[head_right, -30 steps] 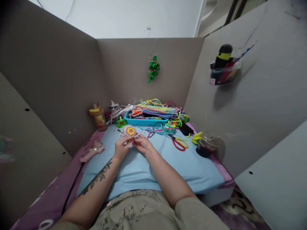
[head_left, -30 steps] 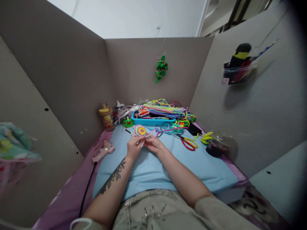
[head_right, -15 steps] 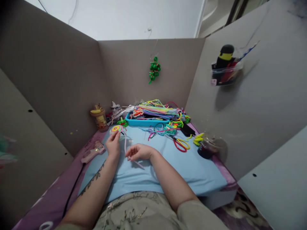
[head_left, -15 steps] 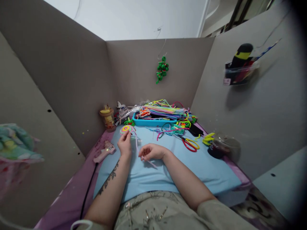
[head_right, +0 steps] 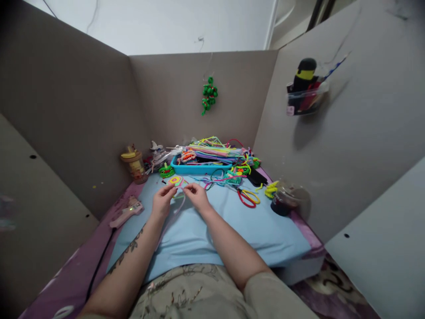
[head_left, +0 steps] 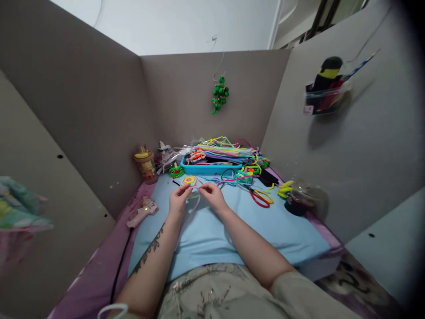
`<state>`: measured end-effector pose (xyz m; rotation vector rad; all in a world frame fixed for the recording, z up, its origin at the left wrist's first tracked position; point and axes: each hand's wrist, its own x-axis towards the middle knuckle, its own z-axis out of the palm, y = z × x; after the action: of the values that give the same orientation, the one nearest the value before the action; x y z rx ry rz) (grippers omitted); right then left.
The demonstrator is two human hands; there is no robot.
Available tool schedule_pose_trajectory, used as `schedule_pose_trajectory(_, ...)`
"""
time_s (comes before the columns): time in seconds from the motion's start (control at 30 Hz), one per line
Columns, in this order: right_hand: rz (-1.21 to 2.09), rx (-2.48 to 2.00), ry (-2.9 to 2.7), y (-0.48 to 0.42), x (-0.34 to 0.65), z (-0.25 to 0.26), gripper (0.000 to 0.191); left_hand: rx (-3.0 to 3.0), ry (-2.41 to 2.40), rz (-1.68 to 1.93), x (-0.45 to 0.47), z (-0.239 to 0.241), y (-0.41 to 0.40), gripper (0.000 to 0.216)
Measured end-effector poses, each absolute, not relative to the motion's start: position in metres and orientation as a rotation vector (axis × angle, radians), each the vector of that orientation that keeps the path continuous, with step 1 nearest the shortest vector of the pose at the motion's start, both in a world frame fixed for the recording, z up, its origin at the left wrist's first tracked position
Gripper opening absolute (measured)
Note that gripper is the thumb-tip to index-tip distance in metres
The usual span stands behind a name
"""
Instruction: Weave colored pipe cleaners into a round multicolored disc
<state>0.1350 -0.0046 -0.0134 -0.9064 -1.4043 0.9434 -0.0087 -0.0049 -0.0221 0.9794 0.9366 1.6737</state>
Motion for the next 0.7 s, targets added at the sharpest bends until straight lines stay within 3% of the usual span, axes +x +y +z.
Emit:
schedule_pose_trajectory(0.27, 0.866, -0.952, -1.401, -0.0109, 0.1303, -0.0113, 0.013, 1.039, 0.943, 1.658, -0.0053, -0.0205, -0.0077, 0.036)
schedule_pose_trajectory(0.7, 0.854, -0.980, -1.372, -0.0055, 0.1330, -0.0178, 0.019, 1.020, 0.963, 1.650, -0.0017, -0.0155, -0.0126, 0.034)
